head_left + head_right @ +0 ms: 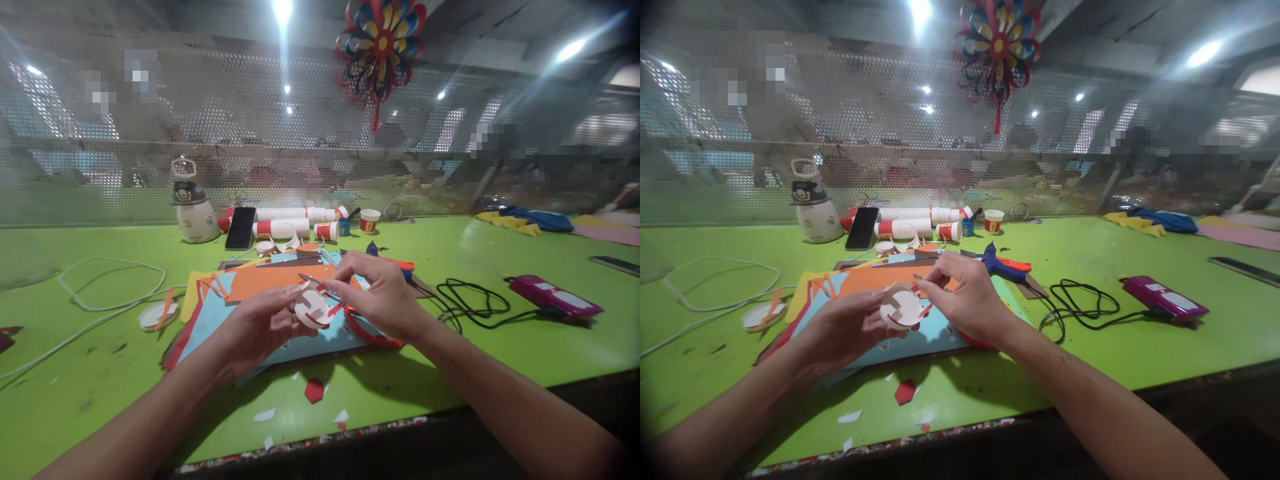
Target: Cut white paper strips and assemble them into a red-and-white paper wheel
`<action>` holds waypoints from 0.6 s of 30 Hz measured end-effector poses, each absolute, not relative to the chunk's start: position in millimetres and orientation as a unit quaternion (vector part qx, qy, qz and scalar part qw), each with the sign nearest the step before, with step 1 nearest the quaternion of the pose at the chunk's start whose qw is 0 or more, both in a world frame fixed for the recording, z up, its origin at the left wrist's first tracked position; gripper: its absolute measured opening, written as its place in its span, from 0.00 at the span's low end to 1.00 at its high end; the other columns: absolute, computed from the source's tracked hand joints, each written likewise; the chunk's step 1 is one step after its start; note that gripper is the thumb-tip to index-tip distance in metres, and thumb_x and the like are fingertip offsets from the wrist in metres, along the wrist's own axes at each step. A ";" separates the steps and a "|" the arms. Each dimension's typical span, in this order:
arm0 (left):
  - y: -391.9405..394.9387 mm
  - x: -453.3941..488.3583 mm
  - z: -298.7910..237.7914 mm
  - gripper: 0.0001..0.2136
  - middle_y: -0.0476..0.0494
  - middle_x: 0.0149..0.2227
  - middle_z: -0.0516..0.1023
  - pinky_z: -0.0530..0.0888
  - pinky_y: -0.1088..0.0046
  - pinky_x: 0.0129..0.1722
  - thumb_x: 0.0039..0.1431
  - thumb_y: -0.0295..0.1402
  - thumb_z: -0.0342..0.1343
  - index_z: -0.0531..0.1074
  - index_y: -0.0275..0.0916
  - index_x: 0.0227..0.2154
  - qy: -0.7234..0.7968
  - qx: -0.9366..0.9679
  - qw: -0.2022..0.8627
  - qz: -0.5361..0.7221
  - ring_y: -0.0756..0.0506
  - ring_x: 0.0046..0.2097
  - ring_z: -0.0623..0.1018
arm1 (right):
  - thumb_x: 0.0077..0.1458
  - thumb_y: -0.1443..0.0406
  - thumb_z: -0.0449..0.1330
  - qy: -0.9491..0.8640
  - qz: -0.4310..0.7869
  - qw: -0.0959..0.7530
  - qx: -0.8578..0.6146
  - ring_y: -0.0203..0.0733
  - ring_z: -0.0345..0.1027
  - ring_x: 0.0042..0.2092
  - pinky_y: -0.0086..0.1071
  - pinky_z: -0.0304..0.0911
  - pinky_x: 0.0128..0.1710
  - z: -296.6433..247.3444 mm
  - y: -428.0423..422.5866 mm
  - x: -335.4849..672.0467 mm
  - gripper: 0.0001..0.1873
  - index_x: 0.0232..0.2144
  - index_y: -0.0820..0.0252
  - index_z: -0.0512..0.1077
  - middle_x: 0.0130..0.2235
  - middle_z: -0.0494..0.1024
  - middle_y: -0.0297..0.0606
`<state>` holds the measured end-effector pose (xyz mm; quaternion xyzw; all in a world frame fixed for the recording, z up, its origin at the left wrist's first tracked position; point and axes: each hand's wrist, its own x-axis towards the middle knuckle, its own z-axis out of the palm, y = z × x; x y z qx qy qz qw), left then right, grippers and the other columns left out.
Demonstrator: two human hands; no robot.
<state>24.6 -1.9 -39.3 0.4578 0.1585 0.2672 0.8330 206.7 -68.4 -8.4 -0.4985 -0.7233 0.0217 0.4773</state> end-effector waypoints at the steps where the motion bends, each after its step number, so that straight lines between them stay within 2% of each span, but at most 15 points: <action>1: -1.8 24.7 -39.5 0.12 0.37 0.37 0.76 0.72 0.65 0.39 0.54 0.31 0.55 0.76 0.32 0.39 0.157 0.460 0.833 0.266 0.44 0.36 0.75 | 0.51 0.70 0.60 -0.724 0.022 0.476 -0.499 0.36 0.63 0.27 0.34 0.59 0.30 -8.8 -68.1 206.7 0.09 0.20 0.62 0.68 0.24 0.71 0.35; 18: -3.1 26.5 -37.0 0.11 0.40 0.35 0.76 0.72 0.68 0.37 0.54 0.33 0.56 0.76 0.32 0.38 0.157 0.486 0.821 0.257 0.46 0.36 0.74 | 0.51 0.72 0.59 -0.747 -0.011 0.465 -0.474 0.35 0.63 0.28 0.31 0.59 0.29 -14.8 -67.6 208.8 0.09 0.21 0.62 0.67 0.25 0.69 0.34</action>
